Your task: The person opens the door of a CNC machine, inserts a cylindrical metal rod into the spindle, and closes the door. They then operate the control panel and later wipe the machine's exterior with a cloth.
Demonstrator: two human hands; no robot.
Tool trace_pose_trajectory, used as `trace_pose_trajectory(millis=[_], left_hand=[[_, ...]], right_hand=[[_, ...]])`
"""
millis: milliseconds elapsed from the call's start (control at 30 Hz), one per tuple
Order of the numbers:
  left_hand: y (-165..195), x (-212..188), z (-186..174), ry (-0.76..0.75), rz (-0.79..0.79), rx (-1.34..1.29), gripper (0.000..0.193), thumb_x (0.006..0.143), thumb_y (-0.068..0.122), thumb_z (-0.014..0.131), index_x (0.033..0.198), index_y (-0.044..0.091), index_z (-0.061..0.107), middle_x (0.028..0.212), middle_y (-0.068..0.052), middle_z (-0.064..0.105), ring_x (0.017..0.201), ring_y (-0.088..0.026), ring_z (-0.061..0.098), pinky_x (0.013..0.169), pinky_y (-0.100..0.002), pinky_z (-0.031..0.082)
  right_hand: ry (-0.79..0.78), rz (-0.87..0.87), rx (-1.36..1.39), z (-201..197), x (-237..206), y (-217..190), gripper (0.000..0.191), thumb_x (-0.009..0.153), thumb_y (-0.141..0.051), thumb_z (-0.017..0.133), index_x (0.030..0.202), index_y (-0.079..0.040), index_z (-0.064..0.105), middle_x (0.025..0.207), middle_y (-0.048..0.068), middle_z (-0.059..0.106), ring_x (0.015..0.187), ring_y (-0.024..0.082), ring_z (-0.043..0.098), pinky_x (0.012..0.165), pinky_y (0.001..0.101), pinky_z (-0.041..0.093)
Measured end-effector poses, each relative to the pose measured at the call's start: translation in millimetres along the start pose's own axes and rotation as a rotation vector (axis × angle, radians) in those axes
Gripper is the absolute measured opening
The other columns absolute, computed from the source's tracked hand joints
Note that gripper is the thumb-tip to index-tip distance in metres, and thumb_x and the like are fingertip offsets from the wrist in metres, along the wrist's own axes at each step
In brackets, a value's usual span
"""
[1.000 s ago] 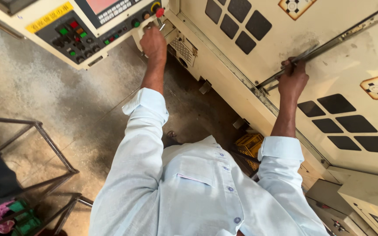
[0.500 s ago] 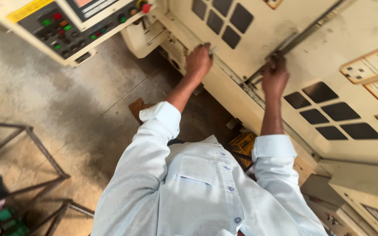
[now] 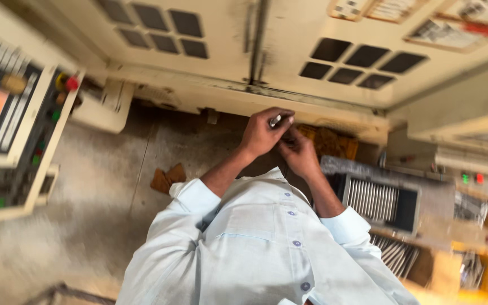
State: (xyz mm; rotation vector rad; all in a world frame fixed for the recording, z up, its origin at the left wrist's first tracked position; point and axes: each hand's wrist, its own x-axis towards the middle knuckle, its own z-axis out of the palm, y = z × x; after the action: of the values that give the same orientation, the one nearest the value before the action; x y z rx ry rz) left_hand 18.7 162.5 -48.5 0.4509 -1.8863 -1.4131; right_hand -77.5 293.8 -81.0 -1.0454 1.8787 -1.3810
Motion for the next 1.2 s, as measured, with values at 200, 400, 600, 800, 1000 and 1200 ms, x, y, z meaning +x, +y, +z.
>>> trace_pose_trajectory(millis=[200,400,600,800,1000,1200], left_hand=[[7.2,-5.0,-4.0,-0.162,0.023,-0.045,0.015,0.095,0.012,0.077,0.109,0.005,0.076,0.101,-0.009,0.078,0.088,-0.015,0.075,0.078,-0.028,0.057],[16.9,-12.1,-33.3,-0.276,-0.041,-0.183,0.017,0.096,0.015,0.076,0.109,0.005,0.077,0.095,-0.008,0.076,0.087,-0.014,0.071,0.078,-0.029,0.056],[14.6,-28.2,-52.0,-0.528,-0.101,-0.314,0.026,0.097,0.018,0.077,0.118,0.003,0.074,0.104,-0.007,0.073,0.095,-0.015,0.069,0.084,-0.028,0.055],[14.4,-50.6,-50.5,-0.640,0.183,-0.248,0.038,0.097,0.014,0.075,0.131,0.002,0.065,0.123,-0.011,0.066,0.114,-0.020,0.064,0.098,-0.032,0.052],[16.1,-64.9,-25.4,-0.849,-0.085,-0.252,0.025,0.099,0.013,0.071,0.121,0.002,0.071,0.106,-0.007,0.068,0.093,-0.018,0.069,0.077,-0.029,0.055],[40.1,-66.9,13.5,-0.952,0.099,-0.318,0.022,0.097,0.008,0.074,0.118,0.003,0.071,0.106,-0.006,0.067,0.097,-0.015,0.069,0.077,-0.026,0.055]], right_hand=[[0.151,0.113,-0.013,21.7,-27.3,-19.5,0.051,0.092,-0.007,0.069,0.139,0.004,0.054,0.117,0.016,0.074,0.104,0.018,0.072,0.087,0.0315,0.060],[0.253,0.161,-0.006,69.6,-39.3,-13.0,0.057,0.085,-0.004,0.072,0.137,0.005,0.051,0.113,0.017,0.071,0.100,0.021,0.070,0.084,0.0336,0.057],[0.387,0.255,-0.007,106.8,-65.1,19.6,0.035,0.086,-0.002,0.069,0.120,0.005,0.066,0.102,0.012,0.076,0.093,0.019,0.073,0.081,0.0339,0.058],[0.583,0.250,-0.002,120.2,-111.3,17.1,0.049,0.090,-0.003,0.071,0.137,0.004,0.055,0.118,0.014,0.069,0.104,0.019,0.064,0.087,0.0352,0.054],[0.682,0.310,0.275,117.2,-155.2,-4.3,0.037,0.097,-0.009,0.067,0.132,-0.002,0.060,0.113,0.007,0.074,0.102,0.010,0.067,0.089,0.0298,0.057],[0.816,0.341,0.008,77.3,-181.8,-5.3,0.035,0.098,-0.004,0.066,0.133,-0.001,0.063,0.111,0.007,0.076,0.100,0.010,0.064,0.089,0.0310,0.056]])
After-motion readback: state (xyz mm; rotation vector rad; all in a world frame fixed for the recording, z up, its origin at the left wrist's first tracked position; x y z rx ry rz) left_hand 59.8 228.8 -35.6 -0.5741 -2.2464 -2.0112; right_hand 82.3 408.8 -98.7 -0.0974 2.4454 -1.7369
